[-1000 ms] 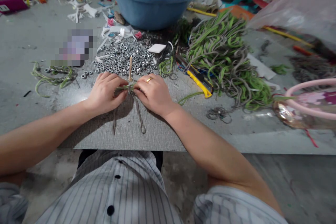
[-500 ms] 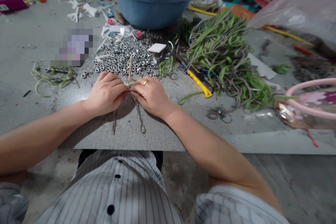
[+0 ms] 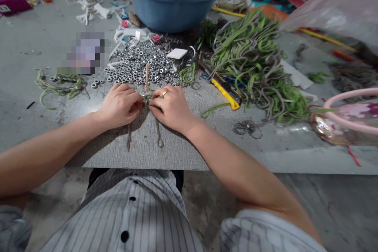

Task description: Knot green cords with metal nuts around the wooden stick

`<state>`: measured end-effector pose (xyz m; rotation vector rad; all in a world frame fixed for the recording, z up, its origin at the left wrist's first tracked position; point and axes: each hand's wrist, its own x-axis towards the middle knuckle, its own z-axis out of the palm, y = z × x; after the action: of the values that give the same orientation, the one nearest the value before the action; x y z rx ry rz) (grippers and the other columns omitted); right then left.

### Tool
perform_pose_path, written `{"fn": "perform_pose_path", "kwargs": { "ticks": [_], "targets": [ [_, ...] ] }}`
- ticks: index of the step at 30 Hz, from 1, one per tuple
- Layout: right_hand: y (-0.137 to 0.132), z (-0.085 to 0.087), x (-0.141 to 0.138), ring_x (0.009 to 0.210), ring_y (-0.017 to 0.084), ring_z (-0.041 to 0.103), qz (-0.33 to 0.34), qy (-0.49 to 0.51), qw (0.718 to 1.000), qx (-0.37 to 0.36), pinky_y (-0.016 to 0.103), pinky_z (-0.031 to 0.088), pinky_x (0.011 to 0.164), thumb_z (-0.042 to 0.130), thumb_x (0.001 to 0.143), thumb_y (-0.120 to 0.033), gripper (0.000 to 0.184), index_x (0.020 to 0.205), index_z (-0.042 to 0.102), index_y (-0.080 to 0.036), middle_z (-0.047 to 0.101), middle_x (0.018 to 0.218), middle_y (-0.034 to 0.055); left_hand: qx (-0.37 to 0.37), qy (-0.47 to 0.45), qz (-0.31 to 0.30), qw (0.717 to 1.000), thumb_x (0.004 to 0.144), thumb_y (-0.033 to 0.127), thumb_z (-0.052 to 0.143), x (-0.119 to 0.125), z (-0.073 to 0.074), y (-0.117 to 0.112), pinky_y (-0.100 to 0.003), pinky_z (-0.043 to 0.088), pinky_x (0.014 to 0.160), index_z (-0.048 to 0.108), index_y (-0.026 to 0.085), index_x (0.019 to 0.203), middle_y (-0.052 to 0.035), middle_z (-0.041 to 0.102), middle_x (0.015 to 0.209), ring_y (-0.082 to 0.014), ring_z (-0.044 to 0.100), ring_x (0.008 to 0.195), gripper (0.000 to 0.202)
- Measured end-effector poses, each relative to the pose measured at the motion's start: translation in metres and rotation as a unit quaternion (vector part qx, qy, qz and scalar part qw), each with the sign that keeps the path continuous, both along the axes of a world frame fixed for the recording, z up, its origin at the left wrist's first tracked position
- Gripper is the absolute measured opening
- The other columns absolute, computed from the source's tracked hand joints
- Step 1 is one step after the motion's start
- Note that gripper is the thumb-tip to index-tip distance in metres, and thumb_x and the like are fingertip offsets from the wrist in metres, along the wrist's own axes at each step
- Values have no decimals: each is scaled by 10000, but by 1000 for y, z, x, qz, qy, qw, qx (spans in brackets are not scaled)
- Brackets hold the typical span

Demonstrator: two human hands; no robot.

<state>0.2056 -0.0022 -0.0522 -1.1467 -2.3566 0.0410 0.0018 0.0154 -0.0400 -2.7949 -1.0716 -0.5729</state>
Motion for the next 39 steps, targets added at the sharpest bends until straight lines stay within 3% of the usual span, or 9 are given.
{"fn": "perform_pose_path", "kwargs": {
  "ticks": [7, 19, 32, 39],
  "targets": [
    [0, 2, 0, 923, 244, 519, -39, -54, 996, 60, 414, 346, 803, 556, 910, -289, 224, 783, 728, -224, 692, 932, 69, 8, 4, 15, 1000, 852, 211, 512, 1, -5, 1, -362, 358, 708, 666, 164, 809, -40, 665, 747, -222, 546, 779, 167],
    [4, -4, -2, 895, 234, 530, -23, -7, 999, 26, 408, 380, 810, 539, 928, -308, 230, 871, 744, -221, 693, 915, 71, 27, 3, 16, 999, 874, 236, 523, 2, -7, 2, -356, 343, 706, 698, 181, 798, -34, 646, 697, -212, 534, 770, 198],
    [5, -4, -5, 884, 235, 554, -22, -1, 999, 25, 411, 395, 804, 543, 932, -318, 234, 842, 746, -242, 706, 908, 58, 9, 4, 31, 999, 863, 238, 546, 4, -5, 1, -371, 343, 722, 709, 186, 766, -42, 647, 686, -221, 537, 780, 196],
    [6, -5, -6, 875, 233, 558, -22, -5, 999, 35, 424, 384, 805, 521, 946, -324, 273, 821, 752, -247, 712, 874, 53, 37, 10, 28, 999, 877, 258, 555, 4, -6, 3, -371, 356, 723, 704, 192, 741, -27, 644, 659, -212, 549, 757, 212]
  ]
}}
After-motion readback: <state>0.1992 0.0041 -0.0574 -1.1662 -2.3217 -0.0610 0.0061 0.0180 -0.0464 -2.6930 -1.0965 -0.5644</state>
